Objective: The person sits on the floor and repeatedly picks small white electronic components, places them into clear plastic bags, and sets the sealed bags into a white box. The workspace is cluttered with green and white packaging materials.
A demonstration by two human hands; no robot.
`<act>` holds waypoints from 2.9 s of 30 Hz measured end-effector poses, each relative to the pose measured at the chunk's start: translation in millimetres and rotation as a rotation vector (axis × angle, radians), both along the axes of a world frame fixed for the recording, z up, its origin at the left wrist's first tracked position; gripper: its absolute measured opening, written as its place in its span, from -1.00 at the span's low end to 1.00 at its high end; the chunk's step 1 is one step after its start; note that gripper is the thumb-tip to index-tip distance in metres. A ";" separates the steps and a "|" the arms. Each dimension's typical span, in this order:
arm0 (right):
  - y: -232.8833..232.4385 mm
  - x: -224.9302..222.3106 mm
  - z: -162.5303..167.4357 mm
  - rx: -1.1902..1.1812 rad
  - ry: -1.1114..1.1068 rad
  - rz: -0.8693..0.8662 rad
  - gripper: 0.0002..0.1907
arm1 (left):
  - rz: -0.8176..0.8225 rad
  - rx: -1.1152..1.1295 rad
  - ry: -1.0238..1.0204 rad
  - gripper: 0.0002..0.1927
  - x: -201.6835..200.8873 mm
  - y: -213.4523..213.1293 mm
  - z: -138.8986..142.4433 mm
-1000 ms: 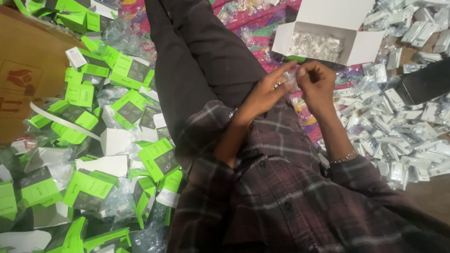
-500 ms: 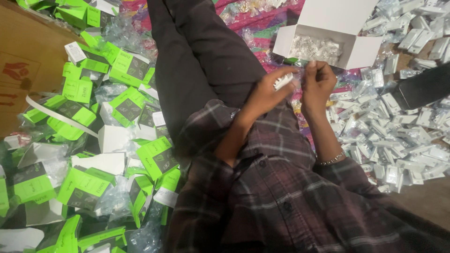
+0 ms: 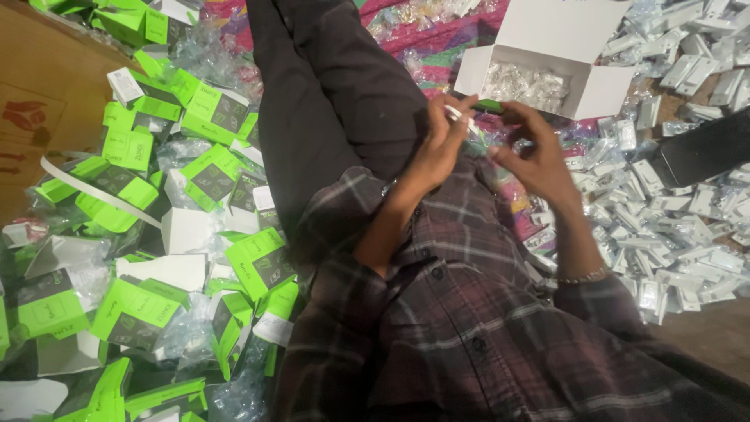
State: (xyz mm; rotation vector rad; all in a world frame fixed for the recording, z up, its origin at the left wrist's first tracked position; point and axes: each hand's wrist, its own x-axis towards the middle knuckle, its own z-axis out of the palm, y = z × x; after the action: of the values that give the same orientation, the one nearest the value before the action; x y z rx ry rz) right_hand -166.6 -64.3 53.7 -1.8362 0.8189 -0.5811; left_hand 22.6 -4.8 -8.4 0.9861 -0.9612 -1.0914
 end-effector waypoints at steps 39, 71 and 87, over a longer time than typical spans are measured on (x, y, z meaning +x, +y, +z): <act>-68.3 -53.3 -90.5 -0.232 0.970 0.398 -0.69 | -0.001 0.175 -0.210 -0.61 22.8 2.7 -20.4; 21.5 40.4 22.2 -0.400 0.072 -0.122 -0.87 | -0.024 0.067 0.267 -0.63 14.1 5.7 1.4; 19.6 29.1 -26.0 -0.161 0.327 -0.058 -0.79 | 0.139 -0.020 0.094 -0.67 9.8 5.9 2.4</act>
State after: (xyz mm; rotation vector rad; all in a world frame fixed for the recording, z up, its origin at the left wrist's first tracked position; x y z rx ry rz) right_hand -137.6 -44.7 27.7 -2.0941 1.0703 -0.3969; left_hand 32.4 1.1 -6.0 0.9625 -0.8142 -1.0012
